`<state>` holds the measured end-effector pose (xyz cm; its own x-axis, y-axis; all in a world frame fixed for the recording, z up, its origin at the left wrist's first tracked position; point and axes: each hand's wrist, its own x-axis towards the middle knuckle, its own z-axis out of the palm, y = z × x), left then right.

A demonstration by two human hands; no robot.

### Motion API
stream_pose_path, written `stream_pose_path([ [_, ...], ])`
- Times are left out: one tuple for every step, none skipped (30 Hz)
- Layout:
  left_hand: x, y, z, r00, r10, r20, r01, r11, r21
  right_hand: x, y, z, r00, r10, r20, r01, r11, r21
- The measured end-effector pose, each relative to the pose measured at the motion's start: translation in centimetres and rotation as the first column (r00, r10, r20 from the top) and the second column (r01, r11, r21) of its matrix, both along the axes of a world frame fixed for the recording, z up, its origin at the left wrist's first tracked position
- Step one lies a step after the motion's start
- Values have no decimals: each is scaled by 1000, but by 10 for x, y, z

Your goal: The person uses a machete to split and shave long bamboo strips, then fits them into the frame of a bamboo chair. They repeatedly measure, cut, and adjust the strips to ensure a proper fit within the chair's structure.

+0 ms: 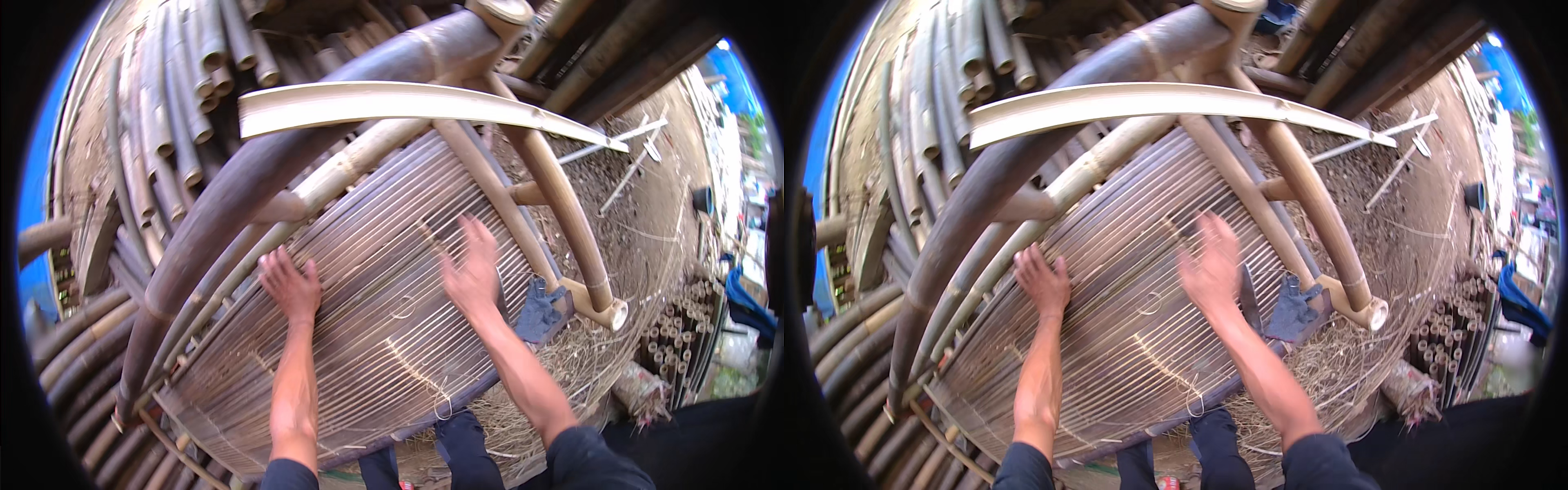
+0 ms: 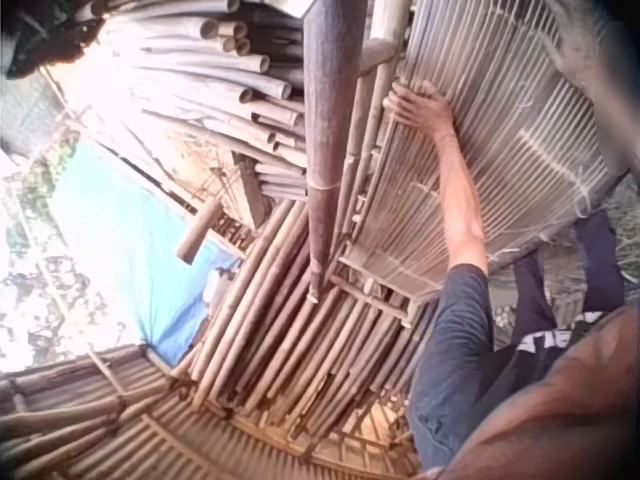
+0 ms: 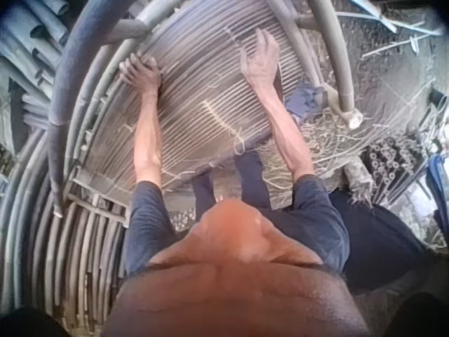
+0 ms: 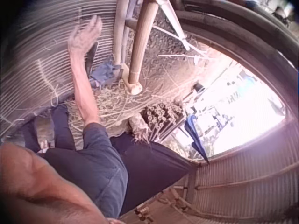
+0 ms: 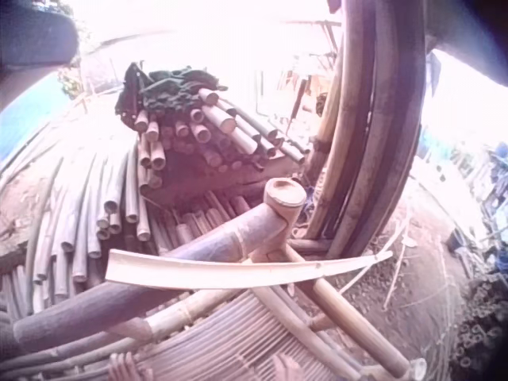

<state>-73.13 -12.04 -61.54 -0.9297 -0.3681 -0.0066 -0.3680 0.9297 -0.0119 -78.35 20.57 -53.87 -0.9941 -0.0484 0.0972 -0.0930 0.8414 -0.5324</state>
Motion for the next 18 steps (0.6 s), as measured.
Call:
stream_pose_path([
  [-1, 1, 3, 1000, -5, -13, 5, 1000, -4, 52, 23, 3, 988, -141, 67, 137, 989, 51],
  [-3, 1, 8, 999, 9, 48, -8, 1000, -8, 103, 50, 3, 964, -222, 144, 192, 962, 194],
  [-4, 3, 13, 999, -21, -42, 20, 1000, -13, 148, 77, 0, 951, -243, 191, 187, 944, 272],
  [-4, 4, 20, 999, -3, -38, 2, 1000, -27, 197, 95, -1, 926, -303, 224, 223, 920, 322],
  [-2, 8, 27, 996, 77, -47, -78, 997, -1, 233, 110, -5, 793, -447, 413, 289, 874, 390],
  [4, 13, 35, 994, 88, -63, -84, 994, 73, 258, 123, -10, 729, -445, 520, 243, 879, 411],
  [13, 17, 44, 994, 98, -55, -90, 988, 125, 276, 134, -18, 806, -335, 487, 114, 897, 428],
  [27, 24, 52, 986, 167, -8, -162, 965, 206, 284, 149, -25, 809, -281, 515, 55, 910, 410],
  [47, 28, 61, 982, 185, 38, -188, 949, 252, 286, 159, -32, 843, -266, 468, 30, 892, 451],
  [73, 32, 69, 967, 254, 15, -242, 897, 371, 285, 169, -36, 866, -242, 437, 53, 914, 403],
  [107, 30, 78, 949, 312, 44, -292, 819, 493, 283, 175, -39, 889, -186, 418, -6, 909, 417],
  [146, 21, 85, 922, 380, 80, -353, 735, 579, 280, 181, -37, 865, -190, 464, 1, 926, 377],
  [185, 12, 91, 897, 435, 71, -373, 664, 648, 280, 183, -32, 875, -168, 455, 33, 956, 290],
  [229, -4, 96, 844, 499, 199, -498, 588, 638, 283, 181, -23, 818, -294, 494, 180, 947, 265],
  [278, -25, 101, 800, 557, 225, -557, 548, 624, 287, 175, -8, 745, -412, 524, 274, 906, 322],
  [326, -53, 104, 743, 614, 267, -635, 520, 572, 298, 162, 13, 797, -352, 492, 275, 935, 222],
  [377, -88, 108, 700, 648, 299, -690, 506, 517, 311, 139, 36, 841, -314, 440, 270, 949, 161],
  [426, -122, 112, 626, 704, 335, -765, 473, 437, 319, 113, 56, 872, -253, 419, 244, 967, 77],
])
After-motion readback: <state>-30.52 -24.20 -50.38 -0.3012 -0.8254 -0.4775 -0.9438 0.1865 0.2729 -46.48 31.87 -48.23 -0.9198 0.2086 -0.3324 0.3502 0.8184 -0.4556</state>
